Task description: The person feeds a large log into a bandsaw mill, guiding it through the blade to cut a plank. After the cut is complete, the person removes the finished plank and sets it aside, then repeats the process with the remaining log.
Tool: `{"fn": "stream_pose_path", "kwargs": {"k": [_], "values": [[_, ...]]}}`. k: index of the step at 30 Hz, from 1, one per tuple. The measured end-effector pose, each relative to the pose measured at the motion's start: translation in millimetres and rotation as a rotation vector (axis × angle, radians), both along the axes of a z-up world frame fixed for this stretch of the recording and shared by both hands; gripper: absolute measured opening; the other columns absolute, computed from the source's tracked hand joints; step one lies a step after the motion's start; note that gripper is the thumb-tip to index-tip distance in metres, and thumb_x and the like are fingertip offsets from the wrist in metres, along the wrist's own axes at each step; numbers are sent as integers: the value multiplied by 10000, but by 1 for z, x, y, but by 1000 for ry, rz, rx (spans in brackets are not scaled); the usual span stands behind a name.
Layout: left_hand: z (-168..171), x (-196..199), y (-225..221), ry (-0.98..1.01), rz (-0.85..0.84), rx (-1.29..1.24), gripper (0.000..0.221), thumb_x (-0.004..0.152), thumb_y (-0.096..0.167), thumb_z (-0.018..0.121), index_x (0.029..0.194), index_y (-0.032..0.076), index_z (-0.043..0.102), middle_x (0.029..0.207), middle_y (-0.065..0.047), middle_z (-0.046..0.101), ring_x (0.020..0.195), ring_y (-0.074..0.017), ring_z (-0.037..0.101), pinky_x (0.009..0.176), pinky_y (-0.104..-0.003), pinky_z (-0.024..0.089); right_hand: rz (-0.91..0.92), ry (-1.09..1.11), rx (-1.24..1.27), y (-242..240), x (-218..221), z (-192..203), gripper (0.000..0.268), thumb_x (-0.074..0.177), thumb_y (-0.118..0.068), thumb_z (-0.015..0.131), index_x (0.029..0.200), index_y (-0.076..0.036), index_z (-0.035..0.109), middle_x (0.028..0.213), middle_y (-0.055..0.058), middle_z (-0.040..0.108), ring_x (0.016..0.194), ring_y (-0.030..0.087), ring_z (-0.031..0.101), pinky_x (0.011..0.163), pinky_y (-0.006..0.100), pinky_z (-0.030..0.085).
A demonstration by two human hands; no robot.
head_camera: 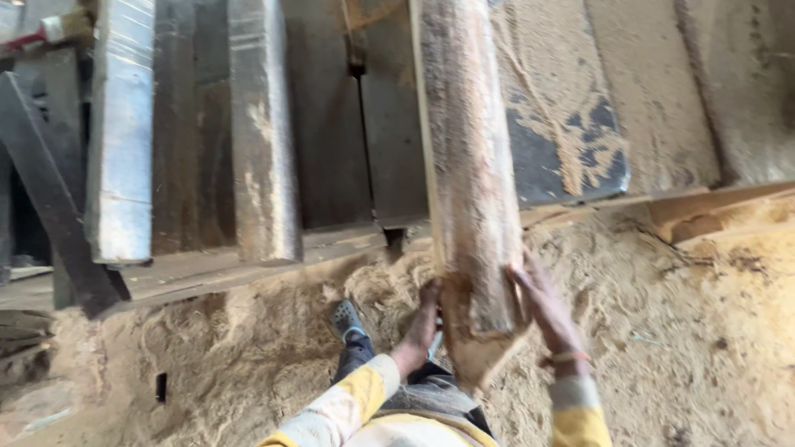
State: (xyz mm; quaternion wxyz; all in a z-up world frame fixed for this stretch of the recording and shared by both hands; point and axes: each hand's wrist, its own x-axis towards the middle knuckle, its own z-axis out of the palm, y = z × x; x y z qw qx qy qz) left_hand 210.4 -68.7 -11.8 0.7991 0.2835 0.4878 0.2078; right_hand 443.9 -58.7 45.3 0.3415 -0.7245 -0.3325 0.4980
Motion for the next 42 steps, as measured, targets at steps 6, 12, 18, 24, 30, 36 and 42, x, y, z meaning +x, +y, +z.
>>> {"fn": "stream_pose_path", "kwargs": {"k": [6, 12, 18, 24, 30, 36, 42], "values": [[-14, 19, -18, 49, 83, -100, 970, 897, 818, 201, 1652, 214, 129, 1692, -135, 228, 1542, -307, 259, 1226, -483, 251, -10, 326, -246, -9, 16, -39, 911, 893, -607, 506, 1650, -173, 245, 1696, 122, 265, 1541, 286, 246, 1176, 509, 226], [-46, 40, -22, -210, 357, -223, 900, 946, 755, 297, 1605, 144, 346, 1603, -151, 447, 1422, -313, 467, 1161, -422, 382, -44, 790, -69, -6, 15, -60, 937, 906, -638, 542, 1608, -61, 311, 1605, 256, 422, 1452, 411, 422, 1165, 539, 379], [-31, 40, -16, -313, 435, -219, 847, 972, 700, 331, 1569, 107, 419, 1525, -197, 511, 1285, -323, 566, 1073, -423, 465, -67, 593, -4, -12, 7, -63, 974, 864, -701, 492, 1625, -150, 236, 1640, 149, 363, 1468, 320, 409, 1156, 492, 380], [10, -26, -48, -270, 375, -186, 868, 928, 738, 332, 1526, 123, 466, 1386, -263, 596, 1213, -337, 640, 1017, -434, 538, -110, 690, -16, -49, -57, -49, 980, 902, -721, 483, 1645, -117, 270, 1630, 151, 389, 1471, 316, 413, 1149, 497, 384], [5, -96, -145, -229, 377, -187, 835, 955, 716, 417, 1500, 90, 516, 1348, -198, 617, 1146, -314, 633, 976, -435, 528, -186, 910, 35, -152, -125, -63, 885, 878, -616, 576, 1605, -174, 333, 1580, 84, 469, 1417, 290, 474, 1134, 463, 426], [43, -100, -258, -249, 424, -311, 759, 980, 662, 327, 1453, 98, 515, 1284, -208, 634, 1146, -341, 640, 960, -447, 557, -232, 876, -127, -268, -124, -67, 881, 883, -657, 515, 1599, -169, 357, 1566, 134, 477, 1380, 328, 511, 1112, 536, 435], [41, -60, -350, -114, 515, -382, 718, 972, 620, 367, 1407, 92, 586, 1262, -145, 683, 1124, -297, 668, 929, -397, 576, -197, 930, -239, -354, -74, -85, 842, 887, -684, 459, 1570, -199, 378, 1542, 127, 498, 1326, 348, 547, 1077, 559, 453]]}}
